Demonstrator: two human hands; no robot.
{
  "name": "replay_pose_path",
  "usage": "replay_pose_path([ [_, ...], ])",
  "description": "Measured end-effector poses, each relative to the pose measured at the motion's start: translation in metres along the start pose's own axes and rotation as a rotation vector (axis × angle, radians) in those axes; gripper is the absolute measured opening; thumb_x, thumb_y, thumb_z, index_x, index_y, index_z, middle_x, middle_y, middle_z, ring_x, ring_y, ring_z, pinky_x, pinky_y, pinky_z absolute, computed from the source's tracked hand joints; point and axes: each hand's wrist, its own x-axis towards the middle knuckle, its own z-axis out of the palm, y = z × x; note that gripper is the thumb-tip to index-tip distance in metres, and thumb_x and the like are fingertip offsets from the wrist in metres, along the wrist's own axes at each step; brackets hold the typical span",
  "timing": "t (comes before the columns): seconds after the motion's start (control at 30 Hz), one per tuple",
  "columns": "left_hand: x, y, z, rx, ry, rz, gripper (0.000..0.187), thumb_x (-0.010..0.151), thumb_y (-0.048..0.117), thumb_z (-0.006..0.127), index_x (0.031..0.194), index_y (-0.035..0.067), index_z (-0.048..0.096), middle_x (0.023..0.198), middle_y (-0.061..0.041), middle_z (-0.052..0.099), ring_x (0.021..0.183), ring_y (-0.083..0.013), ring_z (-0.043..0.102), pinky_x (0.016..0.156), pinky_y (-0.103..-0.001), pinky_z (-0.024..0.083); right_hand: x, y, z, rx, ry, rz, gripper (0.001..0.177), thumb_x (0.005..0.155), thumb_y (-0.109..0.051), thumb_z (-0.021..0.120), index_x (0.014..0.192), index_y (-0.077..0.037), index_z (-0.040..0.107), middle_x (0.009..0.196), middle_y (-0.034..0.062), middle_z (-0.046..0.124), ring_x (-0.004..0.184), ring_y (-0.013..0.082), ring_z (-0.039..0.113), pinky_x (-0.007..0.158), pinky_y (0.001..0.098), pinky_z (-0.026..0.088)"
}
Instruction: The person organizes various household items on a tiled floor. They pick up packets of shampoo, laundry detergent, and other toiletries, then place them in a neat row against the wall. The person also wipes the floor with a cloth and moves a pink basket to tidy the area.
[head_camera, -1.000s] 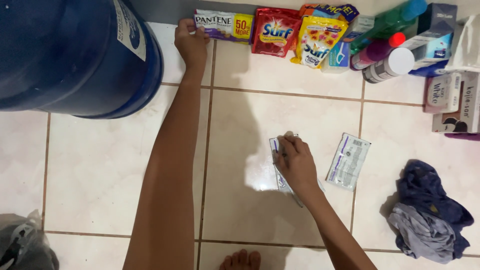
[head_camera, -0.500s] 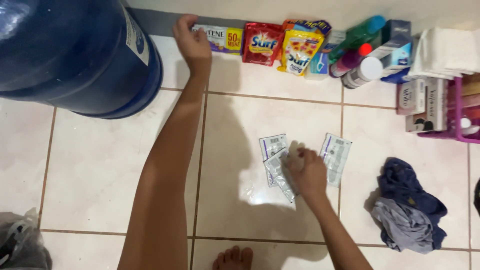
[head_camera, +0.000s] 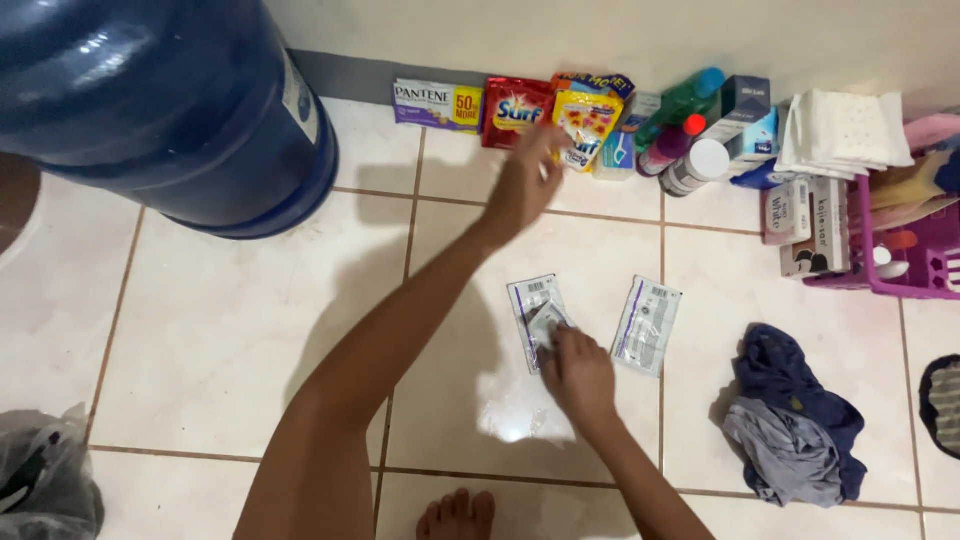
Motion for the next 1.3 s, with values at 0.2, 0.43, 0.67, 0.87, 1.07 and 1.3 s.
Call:
replay_pose_path([
  [0.2, -0.034, 0.012, 0.001, -0.173, -0.437, -0.220, 0.039, 0.095, 0.011, 0.073, 0.129, 0.006, 0.055, 0.115, -0.011, 0.068, 0.102, -0.0197, 0.069, 0.085, -0.032, 0.058, 0.057, 0.054, -0.018, 0.548, 0.060, 0.364, 0.012, 0.101, -0.009, 0.057, 0.107, -0.003, 0.065, 0.074, 0.0107, 0.068, 0.063, 0.0172, 0.067, 0.058, 0.0318, 0.051],
  [0.43, -0.025, 0.018, 0.001, -0.084, -0.488, -0.169, 0.035, 0.088, 0.010, 0.077, 0.121, 0.004, 0.064, 0.102, -0.011, 0.076, 0.094, -0.0164, 0.074, 0.084, -0.034, 0.059, 0.116, 0.068, -0.044, 1.072, 0.038, 0.374, 0.016, 0.106, -0.011, 0.059, 0.118, 0.000, 0.064, 0.096, 0.0029, 0.069, 0.084, 0.0063, 0.061, 0.076, 0.0223, 0.050],
  [0.67, -0.008, 0.022, -0.008, -0.195, -0.263, -0.274, 0.030, 0.091, 0.012, 0.075, 0.120, 0.005, 0.069, 0.101, -0.012, 0.076, 0.091, -0.0165, 0.074, 0.079, -0.033, 0.061, 0.106, 0.058, -0.037, 1.260, 0.041, 0.493, 0.017, 0.103, -0.006, 0.061, 0.119, -0.002, 0.063, 0.101, 0.0050, 0.073, 0.087, 0.0111, 0.067, 0.078, 0.0290, 0.056],
  [0.87, -0.012, 0.022, -0.011, -0.502, -0.361, -0.570, 0.040, 0.094, 0.015, 0.068, 0.132, 0.008, 0.054, 0.098, -0.008, 0.073, 0.083, -0.0146, 0.071, 0.072, -0.027, 0.061, 0.101, 0.044, -0.029, 1.726, 0.146, 0.736, 0.016, 0.100, -0.005, 0.057, 0.114, -0.012, 0.055, 0.106, 0.0053, 0.071, 0.093, 0.0139, 0.071, 0.085, 0.0344, 0.061],
  [1.07, -0.031, 0.017, -0.009, -0.391, -0.355, -0.374, 0.034, 0.098, 0.010, 0.070, 0.129, -0.002, 0.062, 0.094, -0.011, 0.071, 0.083, -0.0113, 0.065, 0.071, -0.028, 0.054, 0.110, 0.025, -0.031, 1.646, 0.052, 0.629, 0.016, 0.105, -0.011, 0.060, 0.120, -0.012, 0.056, 0.113, 0.0031, 0.068, 0.104, 0.0142, 0.064, 0.100, 0.0384, 0.053],
  [1.3, -0.026, 0.006, -0.017, -0.282, -0.357, -0.391, 0.036, 0.096, 0.010, 0.069, 0.130, -0.001, 0.066, 0.102, -0.010, 0.074, 0.089, -0.0095, 0.069, 0.078, -0.026, 0.057, 0.120, 0.039, -0.039, 1.670, 0.138, 0.756, 0.024, 0.104, -0.023, 0.057, 0.126, -0.014, 0.057, 0.117, 0.0012, 0.065, 0.103, 0.0139, 0.062, 0.092, 0.0347, 0.050],
])
